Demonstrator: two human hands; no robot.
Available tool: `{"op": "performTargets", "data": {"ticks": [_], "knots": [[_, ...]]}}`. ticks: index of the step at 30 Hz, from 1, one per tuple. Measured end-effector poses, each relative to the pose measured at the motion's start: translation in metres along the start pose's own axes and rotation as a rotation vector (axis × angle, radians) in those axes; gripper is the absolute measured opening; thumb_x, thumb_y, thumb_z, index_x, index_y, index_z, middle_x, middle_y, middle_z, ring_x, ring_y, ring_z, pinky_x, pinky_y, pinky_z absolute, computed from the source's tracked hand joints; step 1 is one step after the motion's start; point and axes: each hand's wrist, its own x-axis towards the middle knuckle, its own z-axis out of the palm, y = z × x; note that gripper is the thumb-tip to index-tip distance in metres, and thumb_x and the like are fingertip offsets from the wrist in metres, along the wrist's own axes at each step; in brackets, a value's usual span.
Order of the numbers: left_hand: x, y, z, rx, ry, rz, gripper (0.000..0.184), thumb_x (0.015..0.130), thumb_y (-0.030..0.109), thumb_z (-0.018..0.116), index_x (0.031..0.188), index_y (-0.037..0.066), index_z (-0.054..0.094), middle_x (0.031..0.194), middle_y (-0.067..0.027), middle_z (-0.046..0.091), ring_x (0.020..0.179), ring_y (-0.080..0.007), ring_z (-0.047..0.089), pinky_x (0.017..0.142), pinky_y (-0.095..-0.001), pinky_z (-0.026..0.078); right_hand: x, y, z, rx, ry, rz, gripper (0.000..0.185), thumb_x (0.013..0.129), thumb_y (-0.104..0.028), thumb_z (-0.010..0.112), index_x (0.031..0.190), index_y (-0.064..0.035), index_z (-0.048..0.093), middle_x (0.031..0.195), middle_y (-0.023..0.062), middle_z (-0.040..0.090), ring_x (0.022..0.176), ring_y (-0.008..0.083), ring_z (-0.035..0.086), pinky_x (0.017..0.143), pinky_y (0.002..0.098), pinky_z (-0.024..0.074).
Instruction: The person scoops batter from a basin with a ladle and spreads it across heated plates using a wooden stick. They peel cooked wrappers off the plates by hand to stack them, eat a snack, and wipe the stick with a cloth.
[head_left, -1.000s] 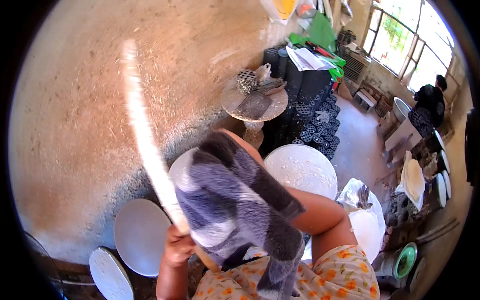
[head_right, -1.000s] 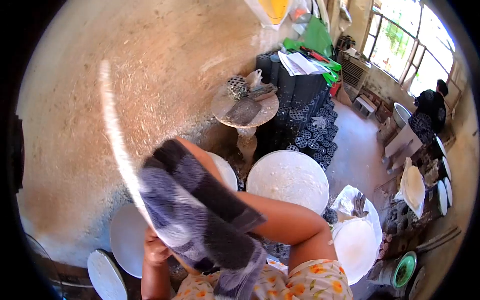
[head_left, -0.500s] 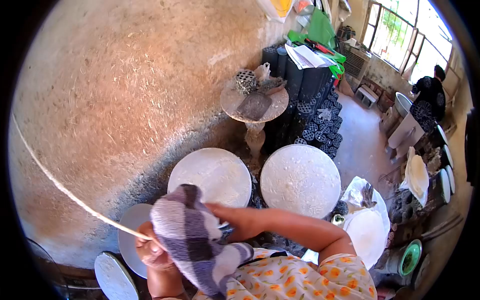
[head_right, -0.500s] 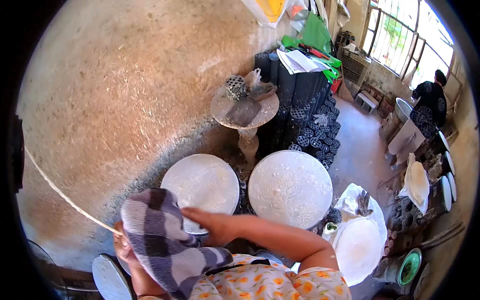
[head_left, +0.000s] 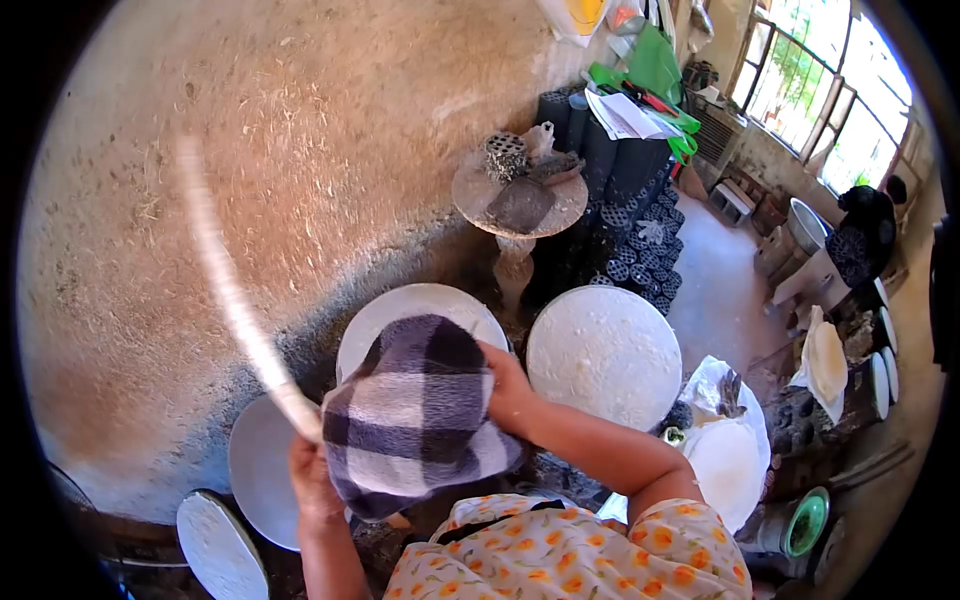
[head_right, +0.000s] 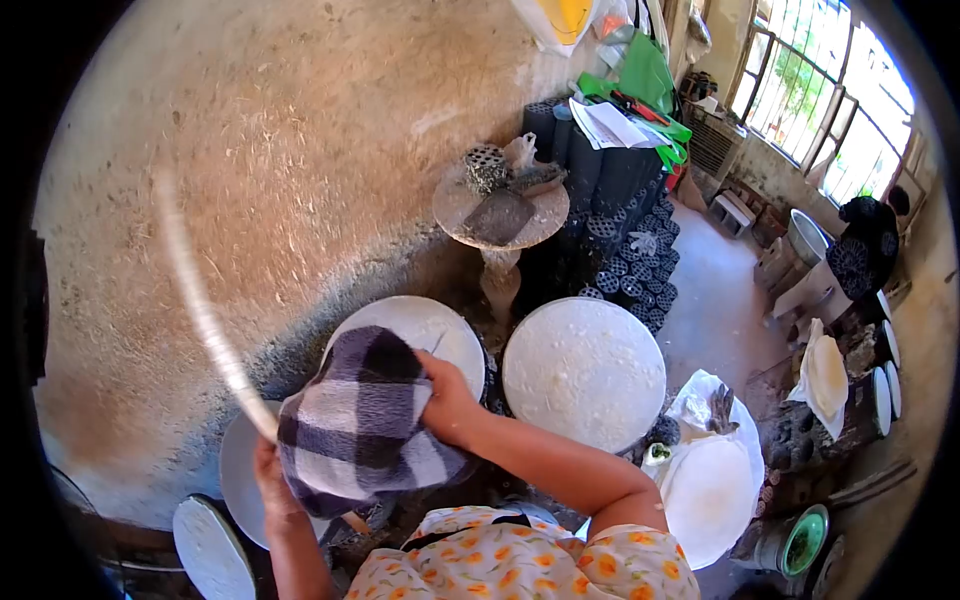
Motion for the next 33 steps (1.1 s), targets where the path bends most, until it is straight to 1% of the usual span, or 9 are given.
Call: {"op": "performTargets", "data": {"ticks": [1,5,9,10,18,22,25,29,33], "knots": [[0.002,-0.007,-0.002,0.058,-0.081,-0.023,0.055,0.083,0.034,0.065,0.123,0.0,0.048,0.113,-0.0103,0.059,0.098,-0.0197,0.06,0.085,-0.0324,0.05,0.001,0.001,0.01,0.04,-0.035,-0.013,0.041,0.079,-0.003,0.068,0.118,-0.0015,0.055,0.112,0.0043,0.061,0.102,0.0114,0.054,0.092,0.0284,0.0415],[0.014,-0.009,0.001,0.152,-0.049,0.095,0.05,0.094,0.039,0.044,0.131,0.005,0.041,0.12,-0.0107,0.054,0.105,-0.0196,0.056,0.09,-0.0348,0.047,0.002,0.001,0.035,0.168,-0.149,0.0,0.049,0.077,-0.004,0.071,0.122,-0.0029,0.052,0.117,0.0037,0.058,0.107,0.0111,0.051,0.095,0.0287,0.0391],[0.003,0.017,0.019,0.064,-0.091,0.008,0.081,0.069,0.04,0.069,0.134,0.004,0.035,0.123,-0.0111,0.051,0.109,-0.0234,0.053,0.093,-0.0364,0.044,0.005,-0.001,0.043,0.175,-0.266,-0.116,0.046,0.079,-0.003,0.067,0.122,-0.0029,0.052,0.116,0.007,0.06,0.107,0.0139,0.053,0.093,0.0297,0.0408],[0.001,0.019,0.021,0.043,-0.06,-0.153,0.104,0.051,0.026,0.09,0.134,0.004,0.033,0.123,-0.0097,0.05,0.108,-0.0209,0.052,0.092,-0.0338,0.043,0.008,0.0,0.043,0.173,-0.268,-0.114,0.046,0.079,-0.003,0.067,0.122,-0.0029,0.052,0.116,0.007,0.06,0.107,0.0139,0.053,0.093,0.0297,0.0408],[-0.011,-0.029,-0.003,-0.125,0.135,-0.078,0.077,0.06,0.017,0.084,0.125,0.001,0.047,0.112,-0.0102,0.059,0.093,-0.0196,0.061,0.082,-0.035,0.052,0.066,-0.002,-0.022,-0.155,-0.704,-0.126,0.073,0.069,0.007,0.066,0.135,-0.0106,0.039,0.139,0.0111,0.036,0.122,0.0217,0.044,0.092,0.0324,0.043],[-0.019,-0.03,-0.014,-0.042,0.291,-0.043,0.076,0.061,0.018,0.084,0.125,0.001,0.047,0.111,-0.0104,0.059,0.092,-0.0199,0.061,0.081,-0.0346,0.052,0.167,0.124,-0.172,-0.584,0.18,-0.227,0.027,0.075,0.006,0.056,0.096,-0.0067,0.067,0.091,0.0095,0.065,0.086,0.0192,0.062,0.073,0.0287,0.0502],[-0.023,-0.03,-0.013,0.047,0.384,-0.066,0.075,0.062,0.019,0.083,0.125,0.001,0.047,0.111,-0.0105,0.059,0.092,-0.0202,0.061,0.08,-0.0342,0.052,0.206,0.127,-0.267,-0.862,0.522,-0.006,0.019,0.077,-0.007,0.059,0.094,-0.0071,0.067,0.095,0.0138,0.064,0.088,0.0268,0.062,0.077,0.0351,0.0492],[-0.029,-0.027,-0.014,0.151,0.504,-0.1,0.074,0.063,0.02,0.082,0.124,0.001,0.047,0.11,-0.0106,0.06,0.091,-0.0204,0.062,0.08,-0.0338,0.052,0.24,0.135,-0.312,-1.46,0.571,0.117,0.027,0.076,-0.015,0.061,0.102,-0.0099,0.065,0.105,0.017,0.06,0.098,0.0342,0.058,0.085,0.0419,0.0468],[-0.028,-0.028,-0.009,0.195,0.558,-0.128,0.073,0.063,0.021,0.082,0.124,0.001,0.047,0.109,-0.0108,0.06,0.091,-0.0207,0.062,0.079,-0.0334,0.052,0.259,0.136,-0.311,-1.348,0.544,0.321,0.032,0.075,-0.017,0.064,0.106,-0.0105,0.063,0.11,0.0181,0.056,0.104,0.0345,0.055,0.088,0.0412,0.0457]]}}
